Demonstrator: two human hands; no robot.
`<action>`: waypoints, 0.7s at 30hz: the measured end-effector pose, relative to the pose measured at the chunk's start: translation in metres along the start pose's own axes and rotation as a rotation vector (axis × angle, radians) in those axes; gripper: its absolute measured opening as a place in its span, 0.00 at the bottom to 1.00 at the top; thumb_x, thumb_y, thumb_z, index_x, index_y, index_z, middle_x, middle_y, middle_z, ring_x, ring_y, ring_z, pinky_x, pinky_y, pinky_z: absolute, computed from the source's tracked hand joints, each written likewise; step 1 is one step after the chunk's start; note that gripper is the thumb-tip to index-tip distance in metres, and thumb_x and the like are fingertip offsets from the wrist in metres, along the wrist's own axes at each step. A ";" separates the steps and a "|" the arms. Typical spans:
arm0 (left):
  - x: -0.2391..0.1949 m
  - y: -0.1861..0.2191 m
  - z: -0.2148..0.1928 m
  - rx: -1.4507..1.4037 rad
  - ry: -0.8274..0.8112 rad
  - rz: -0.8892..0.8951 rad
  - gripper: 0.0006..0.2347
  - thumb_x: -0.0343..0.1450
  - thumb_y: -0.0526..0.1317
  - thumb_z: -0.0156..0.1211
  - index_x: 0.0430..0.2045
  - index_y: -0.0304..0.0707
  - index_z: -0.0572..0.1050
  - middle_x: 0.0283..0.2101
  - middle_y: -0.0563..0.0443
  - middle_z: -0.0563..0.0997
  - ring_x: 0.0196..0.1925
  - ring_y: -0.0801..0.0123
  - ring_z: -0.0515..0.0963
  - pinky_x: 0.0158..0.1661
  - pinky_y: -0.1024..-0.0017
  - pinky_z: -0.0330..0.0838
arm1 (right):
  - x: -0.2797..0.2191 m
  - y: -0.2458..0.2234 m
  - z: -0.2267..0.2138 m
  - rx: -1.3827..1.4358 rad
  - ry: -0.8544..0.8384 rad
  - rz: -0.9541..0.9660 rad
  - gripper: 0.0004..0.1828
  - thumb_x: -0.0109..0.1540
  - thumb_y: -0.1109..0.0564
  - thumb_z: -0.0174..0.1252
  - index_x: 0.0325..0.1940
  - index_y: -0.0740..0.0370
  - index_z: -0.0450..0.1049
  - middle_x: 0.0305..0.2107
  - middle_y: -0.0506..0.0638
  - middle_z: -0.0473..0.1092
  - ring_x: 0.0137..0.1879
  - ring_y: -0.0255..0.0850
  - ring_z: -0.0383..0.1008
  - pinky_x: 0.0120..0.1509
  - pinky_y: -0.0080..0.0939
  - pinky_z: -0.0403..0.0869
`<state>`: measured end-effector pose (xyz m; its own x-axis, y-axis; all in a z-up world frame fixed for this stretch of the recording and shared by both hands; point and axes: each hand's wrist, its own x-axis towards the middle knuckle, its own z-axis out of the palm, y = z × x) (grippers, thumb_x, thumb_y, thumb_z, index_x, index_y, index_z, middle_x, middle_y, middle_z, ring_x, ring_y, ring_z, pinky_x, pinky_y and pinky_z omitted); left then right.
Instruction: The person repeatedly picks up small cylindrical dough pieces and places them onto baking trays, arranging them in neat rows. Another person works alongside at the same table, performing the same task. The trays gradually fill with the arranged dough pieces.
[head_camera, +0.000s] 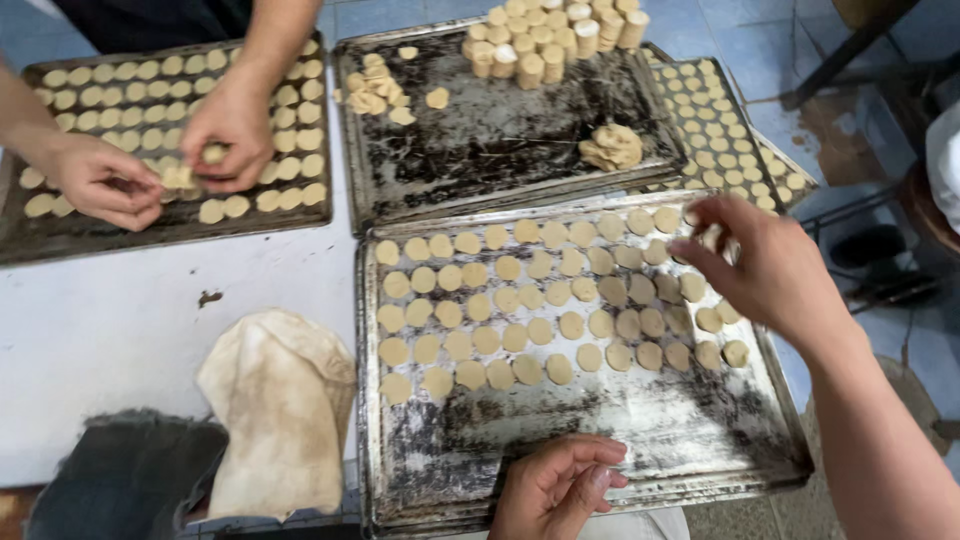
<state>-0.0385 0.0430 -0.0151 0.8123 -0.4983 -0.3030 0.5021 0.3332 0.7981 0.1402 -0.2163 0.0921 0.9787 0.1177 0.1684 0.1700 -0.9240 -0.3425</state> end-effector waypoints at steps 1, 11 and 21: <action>-0.004 0.001 -0.003 -0.006 0.029 -0.015 0.11 0.77 0.39 0.55 0.50 0.31 0.76 0.57 0.40 0.79 0.55 0.60 0.85 0.42 0.71 0.82 | 0.023 -0.002 0.007 0.037 0.015 -0.091 0.23 0.61 0.46 0.67 0.52 0.64 0.75 0.40 0.55 0.78 0.40 0.47 0.80 0.42 0.48 0.76; -0.043 -0.043 -0.067 0.018 0.287 0.047 0.12 0.75 0.40 0.58 0.49 0.32 0.79 0.50 0.42 0.84 0.50 0.61 0.88 0.46 0.66 0.86 | 0.270 0.015 0.154 -0.198 0.075 -0.032 0.34 0.55 0.65 0.65 0.66 0.51 0.68 0.39 0.61 0.77 0.47 0.63 0.77 0.45 0.62 0.74; -0.060 -0.026 -0.079 0.057 0.337 0.214 0.09 0.76 0.37 0.58 0.45 0.31 0.80 0.49 0.42 0.85 0.48 0.63 0.89 0.44 0.70 0.86 | 0.276 -0.007 0.140 -0.334 -0.122 0.161 0.24 0.63 0.46 0.68 0.61 0.46 0.71 0.37 0.55 0.78 0.37 0.46 0.80 0.35 0.48 0.77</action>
<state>-0.0768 0.1276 -0.0592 0.9532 -0.1291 -0.2733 0.3017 0.3517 0.8862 0.4250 -0.1268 0.0117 0.9997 -0.0147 0.0193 -0.0141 -0.9994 -0.0323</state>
